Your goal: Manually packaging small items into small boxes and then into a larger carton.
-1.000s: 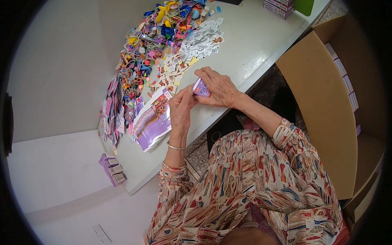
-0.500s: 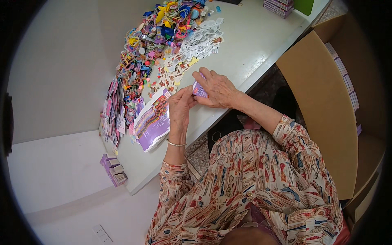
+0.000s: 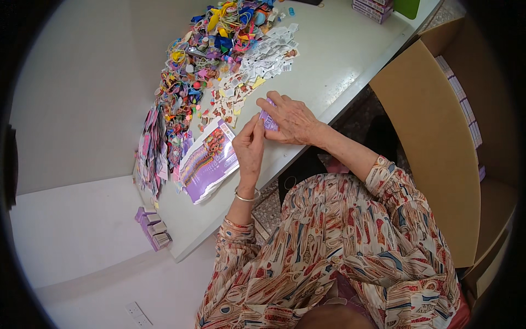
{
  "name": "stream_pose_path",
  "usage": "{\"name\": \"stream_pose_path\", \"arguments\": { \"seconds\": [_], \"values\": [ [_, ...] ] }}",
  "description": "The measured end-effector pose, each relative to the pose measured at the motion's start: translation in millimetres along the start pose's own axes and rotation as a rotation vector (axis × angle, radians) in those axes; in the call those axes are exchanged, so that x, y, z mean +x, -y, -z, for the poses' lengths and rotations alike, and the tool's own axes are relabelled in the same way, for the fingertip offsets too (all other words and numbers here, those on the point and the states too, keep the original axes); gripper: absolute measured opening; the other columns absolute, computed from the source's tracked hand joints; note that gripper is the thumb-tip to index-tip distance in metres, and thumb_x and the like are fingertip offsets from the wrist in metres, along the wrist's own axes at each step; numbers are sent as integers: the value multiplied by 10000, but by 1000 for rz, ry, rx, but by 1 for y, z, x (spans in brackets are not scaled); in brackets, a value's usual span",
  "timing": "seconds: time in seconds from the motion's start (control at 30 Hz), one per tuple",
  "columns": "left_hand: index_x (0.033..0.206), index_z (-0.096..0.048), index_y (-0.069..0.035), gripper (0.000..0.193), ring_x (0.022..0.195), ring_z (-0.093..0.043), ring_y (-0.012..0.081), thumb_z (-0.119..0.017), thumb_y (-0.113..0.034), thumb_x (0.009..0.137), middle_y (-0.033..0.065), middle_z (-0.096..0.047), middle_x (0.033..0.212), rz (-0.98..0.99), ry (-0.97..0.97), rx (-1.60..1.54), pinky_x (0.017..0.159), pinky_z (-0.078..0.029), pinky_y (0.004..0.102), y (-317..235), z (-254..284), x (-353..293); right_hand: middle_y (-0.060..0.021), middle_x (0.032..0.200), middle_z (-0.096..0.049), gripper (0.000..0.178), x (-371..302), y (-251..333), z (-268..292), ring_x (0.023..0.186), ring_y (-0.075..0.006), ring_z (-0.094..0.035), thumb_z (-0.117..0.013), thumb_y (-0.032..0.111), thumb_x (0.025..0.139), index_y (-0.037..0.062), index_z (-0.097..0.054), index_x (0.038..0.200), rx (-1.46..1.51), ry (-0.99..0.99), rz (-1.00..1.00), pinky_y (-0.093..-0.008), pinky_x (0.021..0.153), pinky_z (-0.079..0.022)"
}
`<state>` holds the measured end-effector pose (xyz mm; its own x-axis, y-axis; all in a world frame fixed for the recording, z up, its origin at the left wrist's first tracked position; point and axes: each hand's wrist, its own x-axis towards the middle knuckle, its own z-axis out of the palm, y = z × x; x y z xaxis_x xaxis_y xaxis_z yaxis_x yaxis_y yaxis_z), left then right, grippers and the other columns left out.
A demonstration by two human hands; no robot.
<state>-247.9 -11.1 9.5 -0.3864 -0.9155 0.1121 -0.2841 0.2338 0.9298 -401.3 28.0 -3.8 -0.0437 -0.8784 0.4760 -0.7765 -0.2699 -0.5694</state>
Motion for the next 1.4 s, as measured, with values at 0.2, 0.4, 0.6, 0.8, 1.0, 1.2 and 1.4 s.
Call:
{"name": "stream_pose_path", "arguments": {
  "seconds": [0.2, 0.4, 0.6, 0.8, 1.0, 1.2, 1.4],
  "values": [
    [1123, -653, 35, 241, 697, -516, 43, -597, -77, 917, 1, -632, 787, 160, 47, -304, 624, -435, 203, -8, -1, 9, -182, 1120, -483, 509, 1, 0, 3, 915, -352, -594, -611, 313, 797, 69, -447, 1212, 29, 63, -42, -431, 746, -517],
    [1122, -658, 21, 232, 685, -503, 43, -590, -72, 921, -1, -633, 791, 8, -86, -172, 627, -432, 203, 2, -14, 0, -176, 1170, -487, 498, 3, -9, 6, 930, -366, -588, -592, 257, 791, 60, -425, 1217, 176, 64, 42, -417, 762, -505],
    [1134, -633, 26, 236, 697, -537, 82, -567, -70, 929, 80, -672, 848, -60, -103, -11, 659, -450, 221, -4, -20, -3, -167, 1114, -528, 420, 5, -18, 15, 924, -365, -580, -564, 212, 830, 52, -450, 1201, 478, 189, -120, -406, 764, -491],
    [1118, -623, 43, 228, 810, -640, 198, -531, -74, 945, 182, -675, 990, -121, -119, 175, 732, -488, 295, 0, -18, -10, -122, 1015, -539, 185, 3, -16, -13, 862, -318, -598, -475, 192, 953, 65, -529, 1076, 279, 32, -41, -361, 716, -505],
    [1188, -568, 38, 263, 850, -651, 255, -503, -90, 967, 201, -647, 1078, -137, -91, 152, 751, -495, 323, -5, -24, -15, -90, 1019, -531, 200, 5, -10, -2, 927, -266, -571, -435, 219, 969, 59, -519, 1055, 260, 79, -87, -347, 714, -522],
    [1216, -528, 47, 294, 891, -640, 381, -490, -101, 965, 242, -624, 1085, -375, -186, 515, 722, -500, 412, 13, -24, -16, -72, 1060, -535, 216, 5, -7, -2, 1002, -241, -541, -450, 211, 959, 52, -515, 1090, 203, 110, -46, -338, 744, -530],
    [1127, -597, 75, 262, 766, -636, 270, -526, -102, 947, 231, -656, 939, -48, -53, 329, 664, -487, 352, -3, -13, -9, -144, 1017, -566, 281, 6, -16, -16, 871, -328, -607, -503, 284, 932, 58, -540, 1095, 286, 39, -143, -414, 769, -497]
  ]
}}
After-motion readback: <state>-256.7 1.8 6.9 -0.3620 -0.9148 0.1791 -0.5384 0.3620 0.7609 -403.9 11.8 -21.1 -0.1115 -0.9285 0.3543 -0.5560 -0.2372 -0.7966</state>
